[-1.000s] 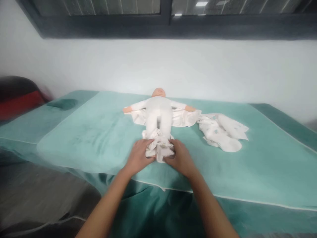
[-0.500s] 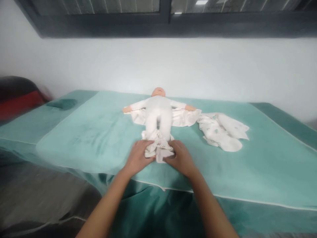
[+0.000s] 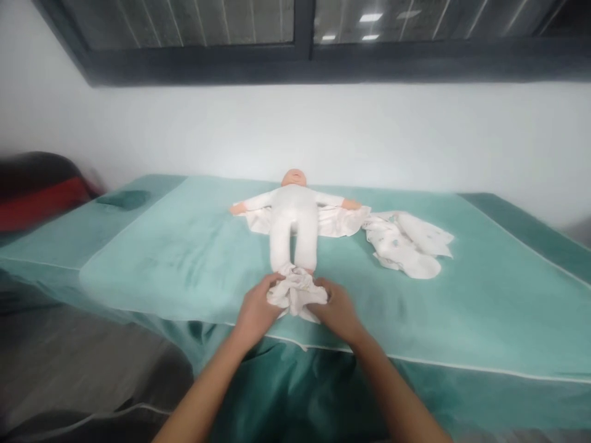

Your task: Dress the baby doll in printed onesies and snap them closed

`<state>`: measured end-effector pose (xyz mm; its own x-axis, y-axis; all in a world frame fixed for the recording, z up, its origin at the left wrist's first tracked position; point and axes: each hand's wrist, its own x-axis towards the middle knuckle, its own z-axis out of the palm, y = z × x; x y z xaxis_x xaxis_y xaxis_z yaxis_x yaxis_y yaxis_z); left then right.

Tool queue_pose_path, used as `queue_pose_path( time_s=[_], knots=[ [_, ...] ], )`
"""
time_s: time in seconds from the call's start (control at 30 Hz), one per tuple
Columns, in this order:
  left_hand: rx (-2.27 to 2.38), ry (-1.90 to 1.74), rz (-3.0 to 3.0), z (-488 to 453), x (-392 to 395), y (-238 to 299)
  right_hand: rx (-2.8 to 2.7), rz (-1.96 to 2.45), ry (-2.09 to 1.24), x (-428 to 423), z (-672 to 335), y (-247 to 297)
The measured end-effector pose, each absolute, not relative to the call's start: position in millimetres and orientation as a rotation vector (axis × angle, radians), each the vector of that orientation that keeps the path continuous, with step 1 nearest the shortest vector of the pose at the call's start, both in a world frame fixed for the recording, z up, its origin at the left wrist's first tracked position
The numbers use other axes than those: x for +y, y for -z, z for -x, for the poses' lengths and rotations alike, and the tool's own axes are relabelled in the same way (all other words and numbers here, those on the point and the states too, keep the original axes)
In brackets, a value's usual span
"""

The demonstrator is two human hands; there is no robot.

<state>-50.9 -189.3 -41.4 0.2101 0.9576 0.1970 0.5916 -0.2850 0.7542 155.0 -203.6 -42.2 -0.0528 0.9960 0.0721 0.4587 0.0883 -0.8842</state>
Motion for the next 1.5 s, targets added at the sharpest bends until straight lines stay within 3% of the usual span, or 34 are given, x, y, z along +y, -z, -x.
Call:
queue_pose_path(
  time_s=[0.13,0.27,0.67,0.97,1.13,1.33,1.5],
  knots=[
    [1.198,-0.873,-1.703,62,-201,15,-1.491,1.253,-1.290,-210,-156,33],
    [1.046,-0.800,-1.540,74,-212,-8,-1.367,1.128,-1.464,-214,-157,28],
    [1.057,-0.896,-1.493,71,-212,4,-1.682,1.378,-1.064,-221,-153,23],
    [0.739,-0.377,-1.645,103,-214,-52,-1.946,1.140,-1.400,-227,-161,-28],
    [0.690,-0.120,-1.892,112,-200,-110,-2.382,1.137,-1.057,-209,-157,-91],
    [0.950,-0.141,-2.248,107,-190,-178,-2.748,1.022,-0.428,-183,-145,-154],
    [1.045,-0.456,-2.542,99,-203,-221,-2.849,0.939,-0.497,-183,-134,-198]
  ],
)
